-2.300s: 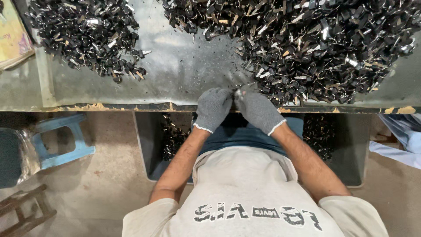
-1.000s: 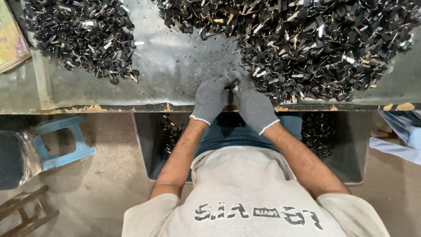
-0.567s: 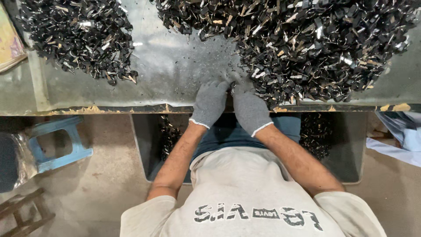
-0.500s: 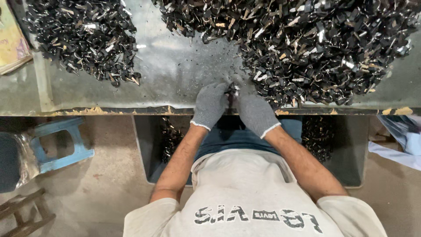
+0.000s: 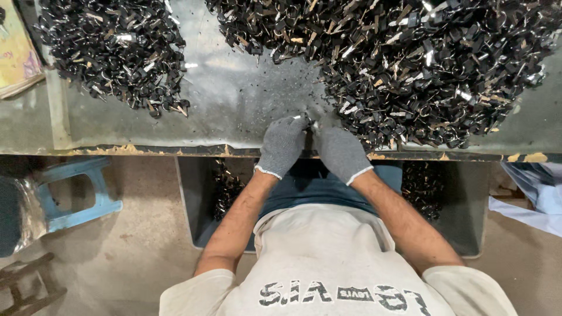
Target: The person, wearing gray gloves, sits at a workbench covered with piles of small black metal components and sorts them one at a time, picking individual pieces from the table and dropping them into a bin below the table edge. The person occasionally reaches across the table to gather pieces from the piles before continuing to sort.
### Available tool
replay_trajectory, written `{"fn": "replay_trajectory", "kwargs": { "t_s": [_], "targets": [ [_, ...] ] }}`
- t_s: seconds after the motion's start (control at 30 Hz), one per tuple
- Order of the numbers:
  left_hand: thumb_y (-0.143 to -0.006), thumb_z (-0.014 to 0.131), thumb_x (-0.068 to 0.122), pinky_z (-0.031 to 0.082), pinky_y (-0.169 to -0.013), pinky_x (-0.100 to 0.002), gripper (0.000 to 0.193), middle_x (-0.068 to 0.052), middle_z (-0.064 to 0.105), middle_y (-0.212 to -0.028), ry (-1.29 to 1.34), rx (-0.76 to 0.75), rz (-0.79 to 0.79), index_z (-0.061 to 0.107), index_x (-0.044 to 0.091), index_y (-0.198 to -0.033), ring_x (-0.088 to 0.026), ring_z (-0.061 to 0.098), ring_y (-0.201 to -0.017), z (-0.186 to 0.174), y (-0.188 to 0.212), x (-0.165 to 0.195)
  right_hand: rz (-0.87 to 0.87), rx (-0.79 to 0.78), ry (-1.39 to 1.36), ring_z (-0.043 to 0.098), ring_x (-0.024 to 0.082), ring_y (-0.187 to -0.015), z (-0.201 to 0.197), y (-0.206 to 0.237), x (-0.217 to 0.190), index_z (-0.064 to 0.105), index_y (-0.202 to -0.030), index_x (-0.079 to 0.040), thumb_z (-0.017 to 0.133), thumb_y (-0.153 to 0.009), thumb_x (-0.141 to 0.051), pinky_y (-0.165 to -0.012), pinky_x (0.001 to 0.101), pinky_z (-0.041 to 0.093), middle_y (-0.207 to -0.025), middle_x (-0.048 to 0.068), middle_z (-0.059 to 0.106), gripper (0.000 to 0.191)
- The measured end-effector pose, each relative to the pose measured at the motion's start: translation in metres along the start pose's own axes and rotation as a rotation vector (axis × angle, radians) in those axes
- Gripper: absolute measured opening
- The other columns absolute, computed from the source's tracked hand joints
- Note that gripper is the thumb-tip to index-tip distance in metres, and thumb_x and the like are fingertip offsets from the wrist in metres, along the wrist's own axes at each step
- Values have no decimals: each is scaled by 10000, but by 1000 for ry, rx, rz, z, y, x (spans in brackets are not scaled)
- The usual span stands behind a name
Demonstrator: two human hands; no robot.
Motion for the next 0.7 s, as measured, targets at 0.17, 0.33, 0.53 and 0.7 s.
{"fn": "replay_trajectory", "kwargs": {
  "t_s": [0.17,0.33,0.53,0.7],
  "targets": [
    [-835,696,104,508,-886,-498,311,-147,711,-1065,-10,0,-11,667,86,-1144,-353,671,-1012,-5,2,4,-54,11,126,726,430,-707,-6,7,-2,532,-1251,85,551,-977,-176,-549,509,583,-950,329,699,379],
    [-824,726,100,502,-827,-507,462,-170,687,-978,124,40,-142,617,3,-1263,-389,652,-941,-4,6,3,-58,52,102,728,418,-683,-7,16,-4,578,-1220,17,586,-928,-165,-476,481,580,-1234,342,622,344],
    [-826,675,34,532,-884,-486,408,-130,699,-999,118,108,28,640,128,-1221,-359,678,-966,-3,10,8,-103,299,356,720,413,-995,10,14,-10,595,-1182,21,593,-974,-181,-777,478,621,-1200,274,611,290],
    [-843,685,85,521,-854,-493,322,-140,682,-967,148,104,-77,661,85,-1164,-360,670,-941,-13,17,9,-171,52,54,712,396,-912,13,1,16,615,-1136,0,583,-972,-254,-804,514,581,-1038,242,686,304]
  ]
}}
Point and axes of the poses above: each hand's wrist, its own y-axis away from the middle knuckle, its own z-axis out of the palm, x = y × z, the point moved 1 cm from there along -y, towards the middle knuckle
